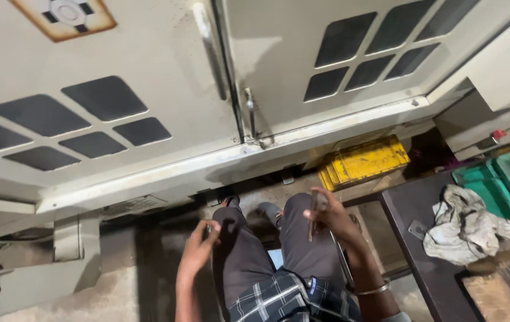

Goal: The person sits on the floor in front of a CNC machine, picks up metal rods from a box, wipes each rod with a cloth, and places them into a green crate. The person opens and closes the machine door to access the interior and continues wiping rods one at a time.

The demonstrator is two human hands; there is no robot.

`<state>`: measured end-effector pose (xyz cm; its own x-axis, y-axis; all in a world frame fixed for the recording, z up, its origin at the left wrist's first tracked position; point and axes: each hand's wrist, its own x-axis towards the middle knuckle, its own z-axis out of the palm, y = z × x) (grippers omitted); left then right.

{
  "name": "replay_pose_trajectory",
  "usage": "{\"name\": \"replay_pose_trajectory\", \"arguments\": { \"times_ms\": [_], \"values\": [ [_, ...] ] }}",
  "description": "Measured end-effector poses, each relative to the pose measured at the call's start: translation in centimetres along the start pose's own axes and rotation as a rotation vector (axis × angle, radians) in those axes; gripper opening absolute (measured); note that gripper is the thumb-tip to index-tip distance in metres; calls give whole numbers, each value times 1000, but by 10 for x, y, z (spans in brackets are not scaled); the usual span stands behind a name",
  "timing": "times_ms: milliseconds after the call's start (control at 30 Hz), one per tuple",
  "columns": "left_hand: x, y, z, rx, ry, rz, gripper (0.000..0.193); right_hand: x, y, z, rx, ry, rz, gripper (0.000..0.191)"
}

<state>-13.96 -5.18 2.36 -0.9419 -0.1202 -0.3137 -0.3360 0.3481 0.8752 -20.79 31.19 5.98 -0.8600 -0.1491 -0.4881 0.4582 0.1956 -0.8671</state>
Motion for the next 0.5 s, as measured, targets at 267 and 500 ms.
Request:
{"name": "replay_pose_trajectory", "arguments": {
  "times_ms": [267, 500],
  "values": [
    [-11, -4, -1, -602, -463, -126, 37, -30, 19, -1, 653, -344, -79, 78],
    [14, 12, 16, -243, -54, -57, 26, 7, 19, 18, 27, 74, -186, 82]
  ]
}}
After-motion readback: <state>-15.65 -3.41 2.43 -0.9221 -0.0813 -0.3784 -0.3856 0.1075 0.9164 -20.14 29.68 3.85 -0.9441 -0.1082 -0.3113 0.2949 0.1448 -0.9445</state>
